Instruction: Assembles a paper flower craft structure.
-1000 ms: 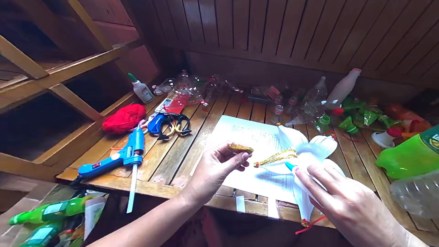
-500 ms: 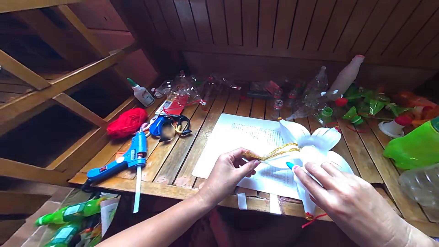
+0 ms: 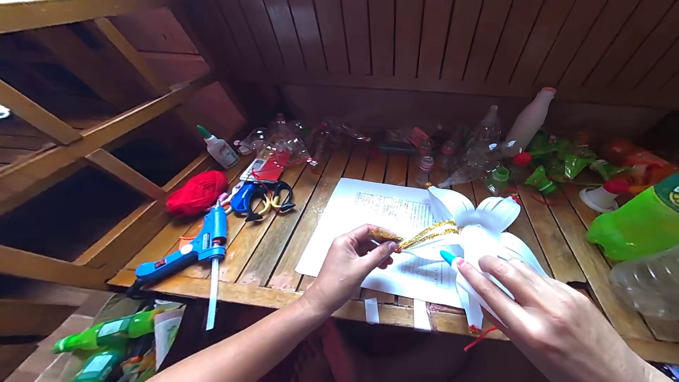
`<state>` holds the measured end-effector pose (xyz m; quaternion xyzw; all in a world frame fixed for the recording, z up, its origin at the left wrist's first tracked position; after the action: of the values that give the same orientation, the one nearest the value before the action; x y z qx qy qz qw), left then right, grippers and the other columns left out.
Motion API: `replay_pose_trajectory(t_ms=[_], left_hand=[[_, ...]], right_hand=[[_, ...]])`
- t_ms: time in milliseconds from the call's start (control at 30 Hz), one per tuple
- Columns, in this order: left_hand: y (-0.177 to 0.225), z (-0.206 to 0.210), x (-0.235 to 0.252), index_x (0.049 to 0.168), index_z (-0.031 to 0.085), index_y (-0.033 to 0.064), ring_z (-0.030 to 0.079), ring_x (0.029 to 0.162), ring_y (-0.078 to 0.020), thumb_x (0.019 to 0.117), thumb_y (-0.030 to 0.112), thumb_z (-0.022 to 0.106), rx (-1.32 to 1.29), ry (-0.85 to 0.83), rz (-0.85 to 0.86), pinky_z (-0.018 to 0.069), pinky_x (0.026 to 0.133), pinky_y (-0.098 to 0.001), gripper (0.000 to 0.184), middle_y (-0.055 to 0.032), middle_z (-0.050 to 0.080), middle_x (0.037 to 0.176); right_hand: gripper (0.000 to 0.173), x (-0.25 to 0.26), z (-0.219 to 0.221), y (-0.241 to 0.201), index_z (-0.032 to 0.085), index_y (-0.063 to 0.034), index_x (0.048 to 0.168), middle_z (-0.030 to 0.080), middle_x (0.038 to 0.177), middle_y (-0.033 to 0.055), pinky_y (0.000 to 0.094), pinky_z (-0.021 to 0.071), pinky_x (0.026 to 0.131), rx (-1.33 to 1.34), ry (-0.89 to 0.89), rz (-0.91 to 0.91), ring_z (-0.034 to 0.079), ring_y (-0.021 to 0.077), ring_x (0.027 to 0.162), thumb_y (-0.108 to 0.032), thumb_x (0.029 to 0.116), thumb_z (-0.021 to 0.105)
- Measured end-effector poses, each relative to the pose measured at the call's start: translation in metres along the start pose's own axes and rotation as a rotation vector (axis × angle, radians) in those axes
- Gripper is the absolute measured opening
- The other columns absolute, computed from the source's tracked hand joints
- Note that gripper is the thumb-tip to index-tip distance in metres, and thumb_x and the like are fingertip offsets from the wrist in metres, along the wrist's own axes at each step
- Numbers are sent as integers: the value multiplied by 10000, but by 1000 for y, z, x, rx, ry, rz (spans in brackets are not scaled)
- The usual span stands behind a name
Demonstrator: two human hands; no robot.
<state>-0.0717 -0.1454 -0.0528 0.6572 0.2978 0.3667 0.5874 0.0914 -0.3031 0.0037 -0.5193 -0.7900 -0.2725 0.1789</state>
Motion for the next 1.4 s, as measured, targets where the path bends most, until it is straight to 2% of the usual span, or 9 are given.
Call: replay_pose_trajectory(t_ms=[433, 633, 900, 1400], left_hand=[[-1, 0, -1, 1065, 680, 20, 708, 728, -60, 944, 19, 669, -24, -17, 24, 608, 709, -214, 121, 16, 739, 900], [-3, 3, -1, 1068, 680, 19, 705, 735, -42, 944, 30, 672, 48, -21, 32, 603, 713, -197, 125, 19, 738, 901], [-7, 6, 0, 1066, 704, 46, 686, 739, 4, 947, 121, 696, 226, -42, 72, 578, 695, -156, 141, 37, 735, 910], [-3, 7, 2, 1059, 703, 36, 691, 735, -4, 944, 96, 692, 192, -14, 87, 583, 696, -160, 130, 37, 735, 894]], right_hand=[[254, 10, 5, 9, 723, -43, 1145, 675, 932, 137, 335, 443, 472, -48, -40, 16, 633, 287, 691, -119, 944, 589], [245, 13, 7, 5, 731, -31, 1114, 670, 909, 138, 338, 442, 461, -44, -66, 7, 635, 292, 678, -87, 919, 593], [243, 12, 8, 5, 731, -36, 1117, 663, 899, 133, 331, 406, 428, -59, -81, 14, 612, 279, 636, -94, 923, 597], [231, 20, 14, -5, 728, -24, 1103, 668, 901, 132, 326, 412, 439, -37, -70, -10, 622, 275, 650, -81, 922, 595]])
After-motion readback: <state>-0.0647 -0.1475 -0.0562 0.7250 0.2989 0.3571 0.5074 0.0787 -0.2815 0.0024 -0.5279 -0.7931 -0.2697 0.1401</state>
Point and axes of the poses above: each hand's wrist, its own x-axis towards the middle knuckle, its own z-axis out of the palm, y = z × x, the point moved 6 cm from there along x, towards the middle knuckle
